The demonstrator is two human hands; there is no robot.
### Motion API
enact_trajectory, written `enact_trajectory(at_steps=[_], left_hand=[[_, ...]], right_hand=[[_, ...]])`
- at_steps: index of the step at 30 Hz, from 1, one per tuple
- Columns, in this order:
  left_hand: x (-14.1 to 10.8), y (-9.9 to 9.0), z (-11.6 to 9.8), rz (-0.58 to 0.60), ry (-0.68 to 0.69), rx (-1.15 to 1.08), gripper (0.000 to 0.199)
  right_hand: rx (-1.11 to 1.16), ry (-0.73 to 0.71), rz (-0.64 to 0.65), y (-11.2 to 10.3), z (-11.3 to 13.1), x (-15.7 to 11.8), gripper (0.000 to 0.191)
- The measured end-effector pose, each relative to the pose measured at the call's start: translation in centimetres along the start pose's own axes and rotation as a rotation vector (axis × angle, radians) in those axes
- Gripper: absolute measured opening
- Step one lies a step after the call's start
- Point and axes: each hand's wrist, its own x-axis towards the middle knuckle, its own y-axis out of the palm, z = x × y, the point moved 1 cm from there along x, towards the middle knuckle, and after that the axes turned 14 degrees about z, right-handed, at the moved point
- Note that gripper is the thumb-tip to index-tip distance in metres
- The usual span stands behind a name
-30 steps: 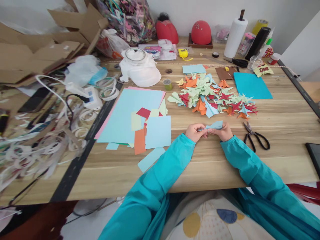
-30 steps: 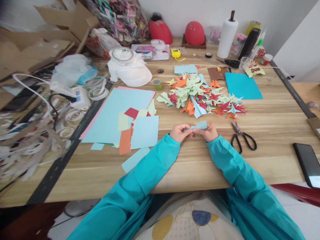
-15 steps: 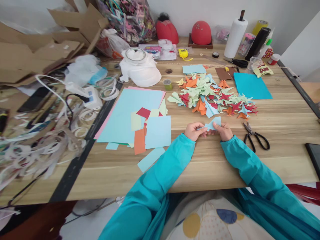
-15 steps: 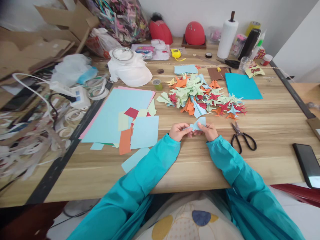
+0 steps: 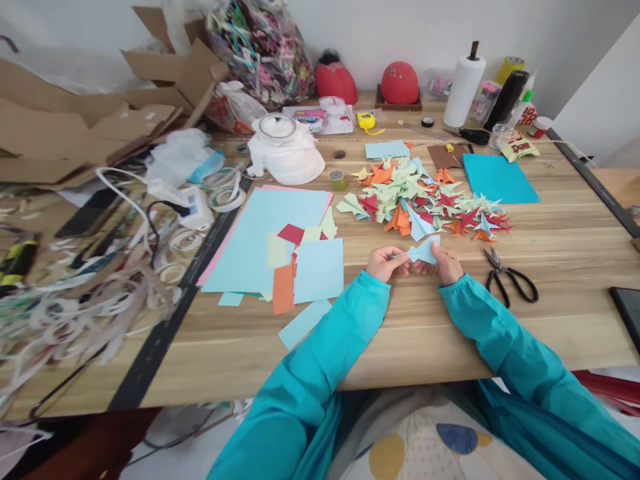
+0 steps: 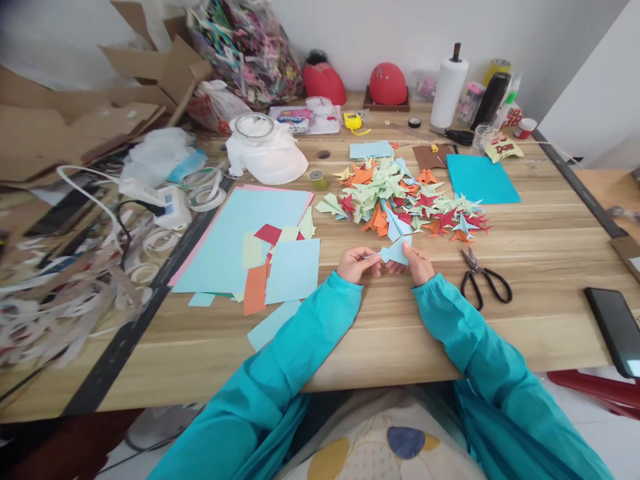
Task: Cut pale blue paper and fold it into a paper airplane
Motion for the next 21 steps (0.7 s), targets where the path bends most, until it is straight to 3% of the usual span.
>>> enact_trajectory(at_steps=[6, 10, 15, 21], left_hand=[[0.28, -0.53, 0.51, 0.006, 0.023, 0.030, 0.036], [0.52, -0.74, 0.70, -0.053, 0.043, -0.090, 0.036], [0.63, -0.91, 0.49, -0.010, 0.035, -0.106, 0.039], [0.27, -0.88, 0.09, 0.009, 0.029, -0.064, 0.042]], right_hand=[[-0.019, -0.027, -0.004, 0.26, -0.31, 0.26, 0.039], [-0.026, -0.043, -0.044, 0.62, -0.45, 0.27, 0.046], [0.011, -0.109, -0.072, 0.80, -0.64, 0.11, 0.053], [0.020, -0.143, -0.112, 0.68, -0.65, 0.04, 0.044]])
